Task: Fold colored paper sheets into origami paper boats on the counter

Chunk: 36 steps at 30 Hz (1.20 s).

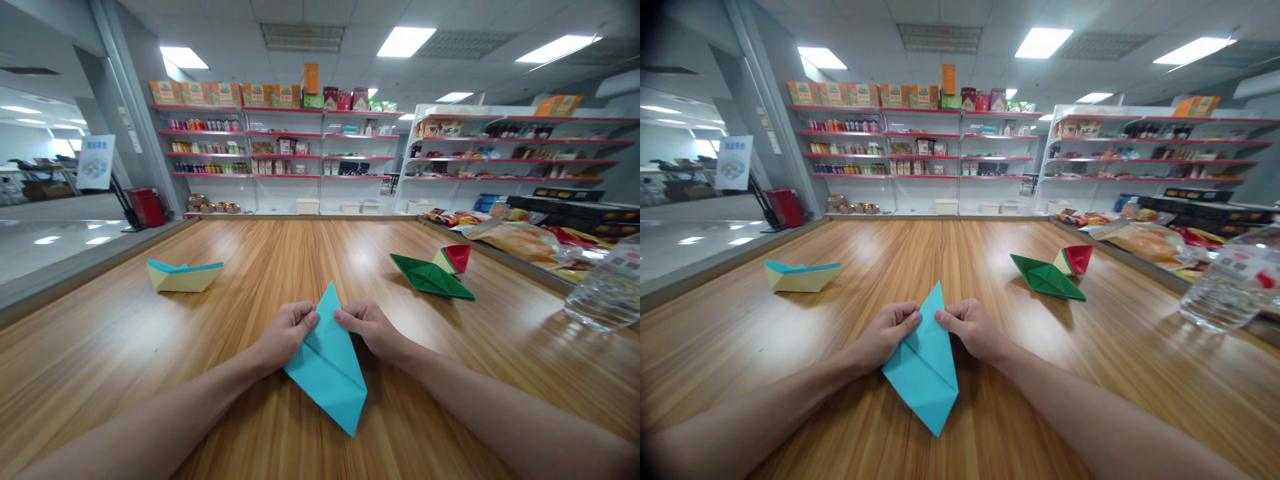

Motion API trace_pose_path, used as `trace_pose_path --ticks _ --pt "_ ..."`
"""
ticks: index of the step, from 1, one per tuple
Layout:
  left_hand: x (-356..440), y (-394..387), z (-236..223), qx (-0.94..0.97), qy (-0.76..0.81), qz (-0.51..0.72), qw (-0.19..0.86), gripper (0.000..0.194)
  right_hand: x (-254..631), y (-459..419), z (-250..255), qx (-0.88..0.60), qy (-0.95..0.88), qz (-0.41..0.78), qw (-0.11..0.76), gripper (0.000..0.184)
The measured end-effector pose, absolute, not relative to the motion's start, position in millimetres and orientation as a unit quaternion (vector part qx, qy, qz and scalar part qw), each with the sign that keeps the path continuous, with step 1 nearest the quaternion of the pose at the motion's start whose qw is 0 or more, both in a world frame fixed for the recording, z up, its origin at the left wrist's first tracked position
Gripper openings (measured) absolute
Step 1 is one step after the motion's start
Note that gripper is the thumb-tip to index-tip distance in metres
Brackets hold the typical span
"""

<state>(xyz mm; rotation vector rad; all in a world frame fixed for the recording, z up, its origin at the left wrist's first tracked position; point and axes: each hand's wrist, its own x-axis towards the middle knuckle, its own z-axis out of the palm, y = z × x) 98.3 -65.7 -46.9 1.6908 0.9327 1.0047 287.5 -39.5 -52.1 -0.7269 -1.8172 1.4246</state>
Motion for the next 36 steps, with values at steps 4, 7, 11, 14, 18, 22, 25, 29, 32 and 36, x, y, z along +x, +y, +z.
trace_pose_path --ticks 4,7,11,14,18,22,25,29,32,36 --pt "99 -71 -44 0.742 0.346 0.344 0.46 0.035 284 -42 -49 -0.313 -0.66 0.559 0.392 0.048" --pt "99 -73 -42 0.757 0.34 0.327 0.452 0.036 282 -42 -49 -0.328 -0.635 0.574 0.4 0.053" --pt "99 -73 -41 0.768 0.331 0.324 0.442 0.034 282 -40 -52 -0.34 -0.599 0.584 0.428 0.055" --pt "98 -74 -39 0.78 0.323 0.316 0.433 0.032 283 -38 -54 -0.36 -0.592 0.575 0.435 0.053" --pt "98 -76 -37 0.789 0.326 0.315 0.415 0.033 283 -37 -55 -0.376 -0.591 0.565 0.436 0.053" --pt "99 -71 -42 0.756 0.364 0.36 0.408 0.031 282 -40 -52 -0.33 -0.637 0.57 0.4 0.054" --pt "99 -66 -47 0.709 0.412 0.421 0.388 0.032 281 -44 -51 -0.286 -0.711 0.55 0.331 0.051" --pt "98 -62 -50 0.667 0.439 0.47 0.377 0.033 279 -47 -50 -0.284 -0.732 0.538 0.307 0.054" --pt "98 -62 -49 0.613 0.463 0.52 0.374 0.033 279 -48 -49 -0.279 -0.743 0.536 0.288 0.055" --pt "100 -62 -48 0.568 0.461 0.547 0.407 0.037 279 -48 -49 -0.277 -0.746 0.53 0.293 0.055"
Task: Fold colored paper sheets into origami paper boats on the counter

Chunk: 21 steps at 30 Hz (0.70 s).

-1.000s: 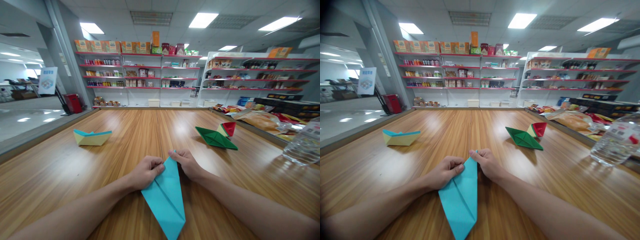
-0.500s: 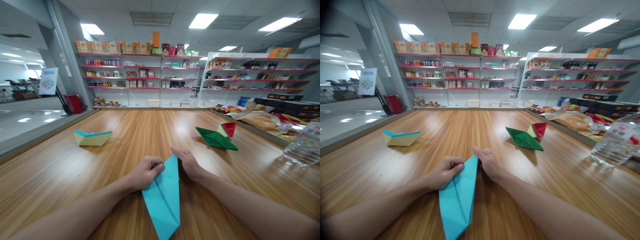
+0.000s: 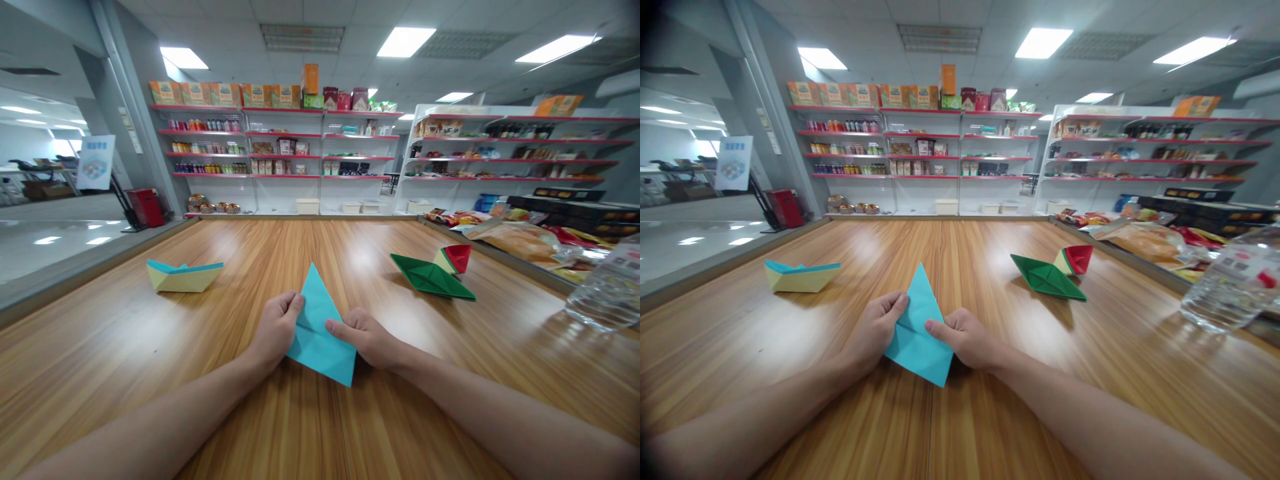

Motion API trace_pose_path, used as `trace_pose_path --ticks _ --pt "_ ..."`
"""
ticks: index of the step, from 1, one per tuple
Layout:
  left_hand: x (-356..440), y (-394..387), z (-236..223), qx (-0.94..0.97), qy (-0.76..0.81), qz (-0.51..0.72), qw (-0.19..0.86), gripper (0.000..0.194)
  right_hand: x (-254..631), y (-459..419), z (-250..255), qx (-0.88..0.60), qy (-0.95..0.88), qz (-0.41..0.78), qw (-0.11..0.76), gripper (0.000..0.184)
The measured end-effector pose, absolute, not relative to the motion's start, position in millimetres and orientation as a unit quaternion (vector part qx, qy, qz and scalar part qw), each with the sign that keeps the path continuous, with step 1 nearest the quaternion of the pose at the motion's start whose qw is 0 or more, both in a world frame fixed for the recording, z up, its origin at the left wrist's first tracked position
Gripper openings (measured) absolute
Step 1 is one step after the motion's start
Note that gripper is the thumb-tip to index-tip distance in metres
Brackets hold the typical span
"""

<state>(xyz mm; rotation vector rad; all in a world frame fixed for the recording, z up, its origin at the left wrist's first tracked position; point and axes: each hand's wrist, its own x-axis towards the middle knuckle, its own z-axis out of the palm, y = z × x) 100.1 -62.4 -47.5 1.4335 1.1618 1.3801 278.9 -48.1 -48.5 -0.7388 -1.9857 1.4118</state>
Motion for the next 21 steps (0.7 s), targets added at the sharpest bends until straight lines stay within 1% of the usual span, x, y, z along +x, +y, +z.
trace_pose_path --ticks 4,11,17,19,21 --pt "104.1 -62.1 -47.8 0.571 0.433 0.534 0.449 0.04 279.8 -46.1 -49.7 -0.285 -0.748 0.512 0.312 0.057" --pt "101.1 -64.0 -48.7 0.593 0.419 0.534 0.433 0.04 281.2 -46.2 -51.0 -0.292 -0.767 0.492 0.29 0.056" --pt "99.4 -62.8 -49.9 0.574 0.399 0.531 0.479 0.04 282.4 -47.1 -52.1 -0.285 -0.782 0.475 0.286 0.052" --pt "99.7 -61.1 -51.5 0.575 0.421 0.533 0.456 0.038 282.3 -47.0 -51.6 -0.296 -0.775 0.469 0.304 0.052" --pt "99.9 -58.6 -53.6 0.59 0.453 0.535 0.399 0.033 282.0 -46.3 -51.3 -0.312 -0.764 0.46 0.329 0.051"
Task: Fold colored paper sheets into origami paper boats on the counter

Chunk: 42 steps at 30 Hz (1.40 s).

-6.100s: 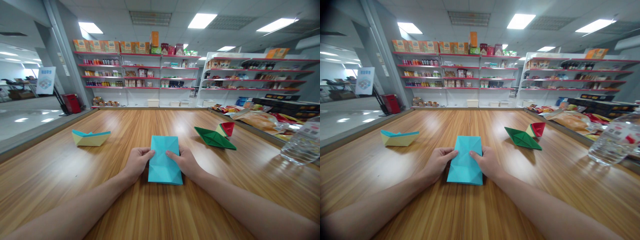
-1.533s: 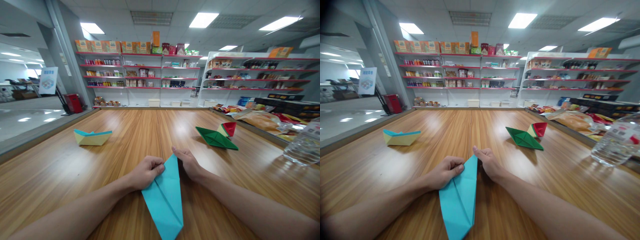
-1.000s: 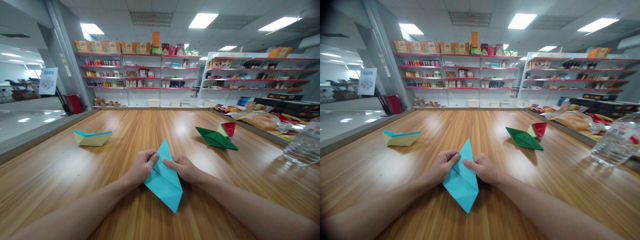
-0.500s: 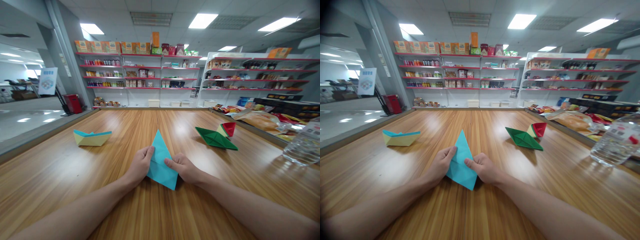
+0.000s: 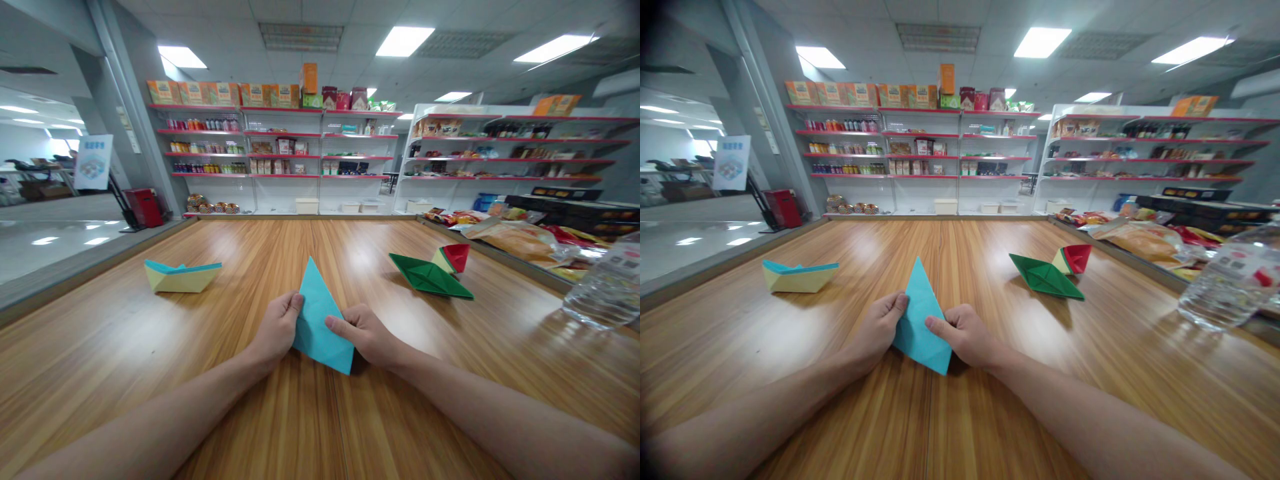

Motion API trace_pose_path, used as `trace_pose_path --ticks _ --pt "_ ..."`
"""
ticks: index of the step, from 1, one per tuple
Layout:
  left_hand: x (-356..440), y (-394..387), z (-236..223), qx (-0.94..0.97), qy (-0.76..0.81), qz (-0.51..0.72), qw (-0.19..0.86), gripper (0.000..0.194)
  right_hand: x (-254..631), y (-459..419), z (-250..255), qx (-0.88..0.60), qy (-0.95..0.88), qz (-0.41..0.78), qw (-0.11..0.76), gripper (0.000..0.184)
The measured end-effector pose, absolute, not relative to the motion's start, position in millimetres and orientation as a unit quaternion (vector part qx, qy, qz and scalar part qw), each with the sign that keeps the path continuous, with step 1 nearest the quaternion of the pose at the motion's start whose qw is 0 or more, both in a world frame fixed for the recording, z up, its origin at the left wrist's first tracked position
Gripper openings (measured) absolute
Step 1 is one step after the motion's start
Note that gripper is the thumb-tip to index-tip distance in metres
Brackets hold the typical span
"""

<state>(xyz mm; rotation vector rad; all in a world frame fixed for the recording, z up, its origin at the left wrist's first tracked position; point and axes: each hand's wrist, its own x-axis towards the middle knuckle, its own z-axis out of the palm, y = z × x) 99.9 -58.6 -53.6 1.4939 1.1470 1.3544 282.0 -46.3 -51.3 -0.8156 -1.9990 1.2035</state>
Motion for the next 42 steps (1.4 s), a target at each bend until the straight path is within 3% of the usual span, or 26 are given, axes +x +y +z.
trace_pose_path --ticks 3,6,11,16,21,25,42 --pt "100 -55 -57 0.609 0.476 0.538 0.336 0.02 281 -45 -51 -0.354 -0.747 0.425 0.369 0.047" --pt "100 -53 -58 0.614 0.495 0.542 0.29 0.046 280 -44 -51 -0.4 -0.749 0.357 0.39 0.046" --pt "101 -59 -53 0.683 0.474 0.512 0.218 0.044 275 -50 -46 -0.377 -0.817 0.217 0.379 0.036" --pt "104 -66 -50 0.688 0.416 0.519 0.291 0.051 272 -60 -39 -0.3 -0.863 0.169 0.37 0.023" --pt "105 -69 -47 0.655 0.34 0.527 0.421 0.059 274 -63 -33 -0.243 -0.888 0.164 0.355 0.053" --pt "101 -67 -43 0.624 0.292 0.535 0.489 0.055 276 -62 -34 -0.248 -0.884 0.179 0.355 0.052" --pt "99 -66 -43 0.601 0.254 0.531 0.541 0.058 275 -60 -39 -0.281 -0.858 0.258 0.343 0.061"
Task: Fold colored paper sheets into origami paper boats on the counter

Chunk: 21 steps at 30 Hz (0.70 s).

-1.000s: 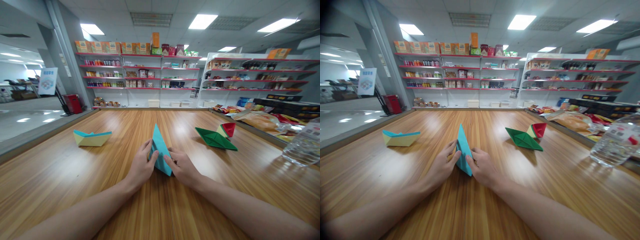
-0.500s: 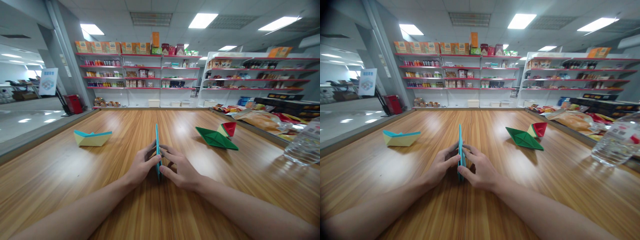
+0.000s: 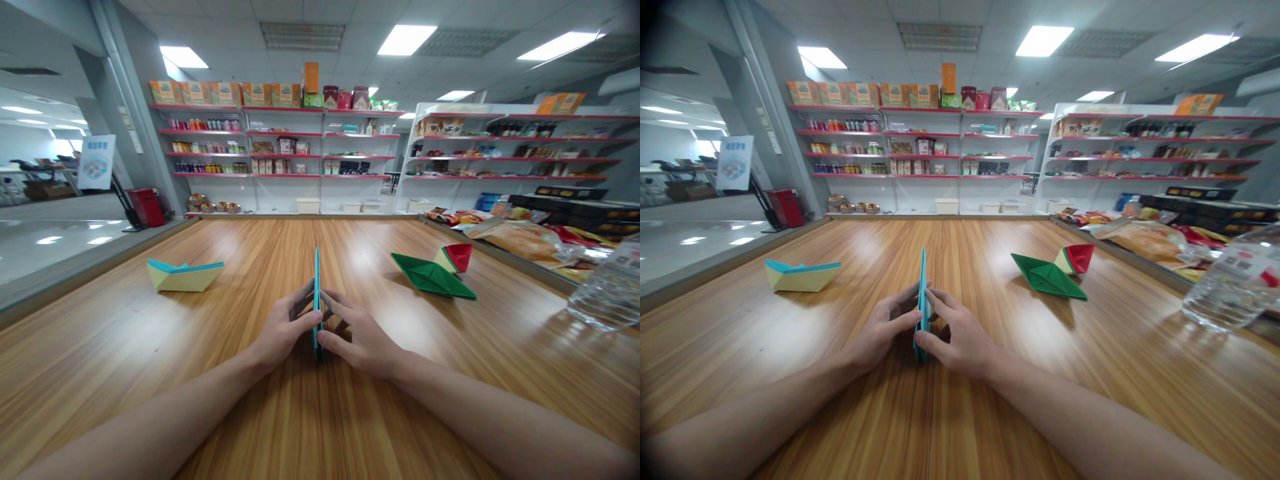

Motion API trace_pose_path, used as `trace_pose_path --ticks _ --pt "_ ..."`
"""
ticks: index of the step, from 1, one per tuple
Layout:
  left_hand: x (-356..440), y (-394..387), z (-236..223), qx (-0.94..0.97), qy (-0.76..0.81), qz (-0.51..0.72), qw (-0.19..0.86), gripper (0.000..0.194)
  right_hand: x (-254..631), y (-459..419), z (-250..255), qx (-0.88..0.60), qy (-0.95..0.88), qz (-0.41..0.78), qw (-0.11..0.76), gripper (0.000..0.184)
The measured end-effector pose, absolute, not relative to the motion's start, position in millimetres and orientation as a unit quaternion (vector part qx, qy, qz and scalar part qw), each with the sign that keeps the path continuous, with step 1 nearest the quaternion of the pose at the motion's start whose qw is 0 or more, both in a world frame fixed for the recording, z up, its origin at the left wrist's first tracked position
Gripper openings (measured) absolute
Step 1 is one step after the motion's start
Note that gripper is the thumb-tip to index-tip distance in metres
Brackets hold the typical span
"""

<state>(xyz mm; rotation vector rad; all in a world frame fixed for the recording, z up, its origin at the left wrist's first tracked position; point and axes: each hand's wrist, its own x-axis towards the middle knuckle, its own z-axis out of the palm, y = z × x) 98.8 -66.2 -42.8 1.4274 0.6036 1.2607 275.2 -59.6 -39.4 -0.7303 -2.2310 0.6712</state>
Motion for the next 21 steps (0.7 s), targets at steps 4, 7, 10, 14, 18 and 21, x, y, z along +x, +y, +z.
trace_pose_path --ticks 4,7,10,14,18,21 --pt "97 -65 -44 0.59 0.258 0.539 0.543 0.053 276 -59 -39 -0.282 -0.852 0.272 0.347 0.062" --pt "95 -64 -44 0.57 0.268 0.539 0.56 0.046 276 -58 -39 -0.282 -0.843 0.295 0.349 0.062" --pt "96 -65 -43 0.549 0.263 0.543 0.578 0.042 277 -56 -41 -0.283 -0.824 0.34 0.354 0.062" --pt "96 -64 -43 0.506 0.247 0.549 0.617 0.037 281 -50 -42 -0.263 -0.787 0.41 0.379 0.056" --pt "95 -63 -45 0.461 0.273 0.56 0.632 0.028 283 -46 -42 -0.238 -0.753 0.469 0.396 0.051" --pt "94 -62 -46 0.405 0.317 0.575 0.636 0.021 284 -44 -42 -0.222 -0.712 0.538 0.393 0.047"
